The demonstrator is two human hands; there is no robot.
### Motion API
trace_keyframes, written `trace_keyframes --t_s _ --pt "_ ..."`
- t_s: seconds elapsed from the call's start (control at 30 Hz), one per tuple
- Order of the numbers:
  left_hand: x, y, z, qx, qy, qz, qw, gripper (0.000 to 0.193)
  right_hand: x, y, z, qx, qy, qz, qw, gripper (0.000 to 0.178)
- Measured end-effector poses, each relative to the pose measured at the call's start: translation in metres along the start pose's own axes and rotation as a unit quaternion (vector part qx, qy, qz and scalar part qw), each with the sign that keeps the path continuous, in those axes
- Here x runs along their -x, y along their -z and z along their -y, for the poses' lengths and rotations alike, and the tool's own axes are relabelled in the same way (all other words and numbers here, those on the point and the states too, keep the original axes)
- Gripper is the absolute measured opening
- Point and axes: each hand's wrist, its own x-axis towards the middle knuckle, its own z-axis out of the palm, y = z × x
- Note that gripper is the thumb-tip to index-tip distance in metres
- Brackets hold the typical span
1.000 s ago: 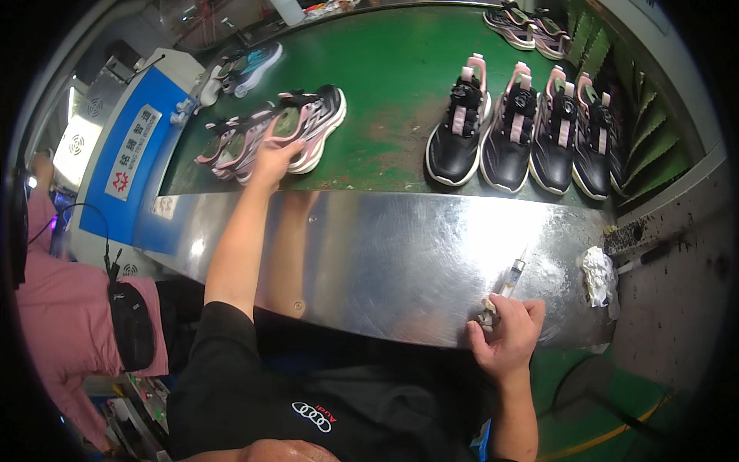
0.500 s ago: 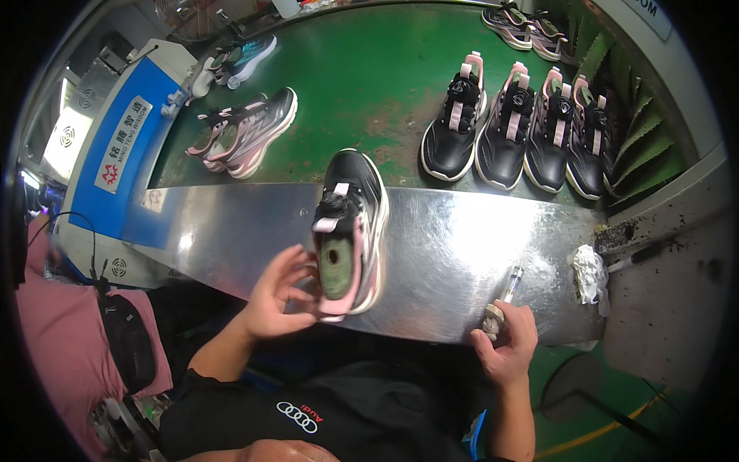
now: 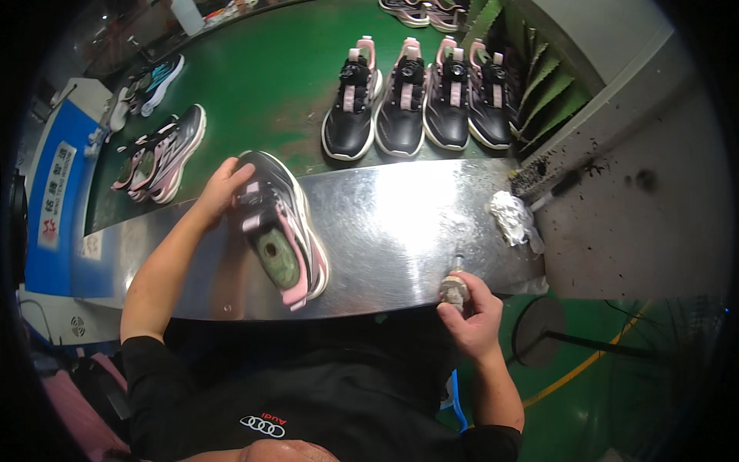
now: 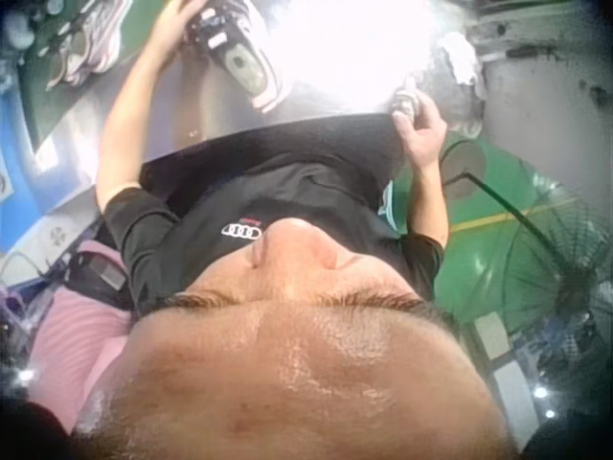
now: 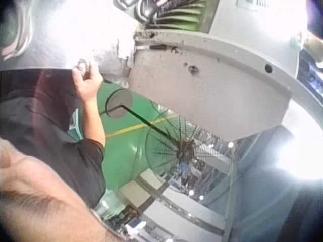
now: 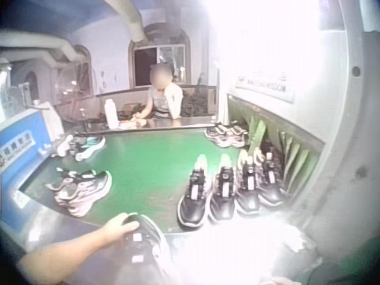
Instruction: The person takes shoes one by one from the conveyor belt, applies liquid adhesive along the sole seams using a syringe, and places the shoes back onto the conveyor.
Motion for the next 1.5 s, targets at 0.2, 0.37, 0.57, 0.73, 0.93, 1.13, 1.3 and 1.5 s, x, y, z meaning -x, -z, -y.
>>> trace_keyframes --t_s 0.2,0.37,0.57,0.73,0.93,1.13,1.3,1.5 --pt "0.044 -0.056 -0.059 0.298 -0.156 0.108 0.936 0.046 -0.001 -0.009 0.032 -0.064 0.024 0.040 0.997 0.053" --pt "0.072 -0.062 -0.038 0.407 -0.198 0.161 0.877 0.070 -0.030 -0.034 0.067 -0.223 0.078 0.149 0.960 0.068" --pt "0.083 -0.045 -0.021 0.369 -0.233 0.192 0.879 0.074 -0.053 -0.073 0.099 -0.357 0.127 0.290 0.879 0.068" --pt "0.083 -0.050 -0.019 0.322 -0.299 0.209 0.874 0.071 -0.066 -0.096 0.117 -0.357 0.151 0.317 0.866 0.067" --pt "0.087 -0.049 -0.024 0.288 -0.338 0.205 0.872 0.070 -0.072 -0.106 0.125 -0.331 0.132 0.337 0.871 0.063" --pt "0.084 -0.048 -0.025 0.277 -0.353 0.214 0.868 0.069 -0.068 -0.109 0.126 -0.329 0.075 0.311 0.888 0.063" --pt "0.091 -0.045 -0.030 0.334 -0.321 0.253 0.849 0.063 -0.069 -0.108 0.132 -0.303 0.078 0.323 0.893 0.061" --pt "0.091 -0.046 -0.027 0.342 -0.310 0.242 0.854 0.064 -0.070 -0.106 0.130 -0.298 0.082 0.316 0.897 0.060"
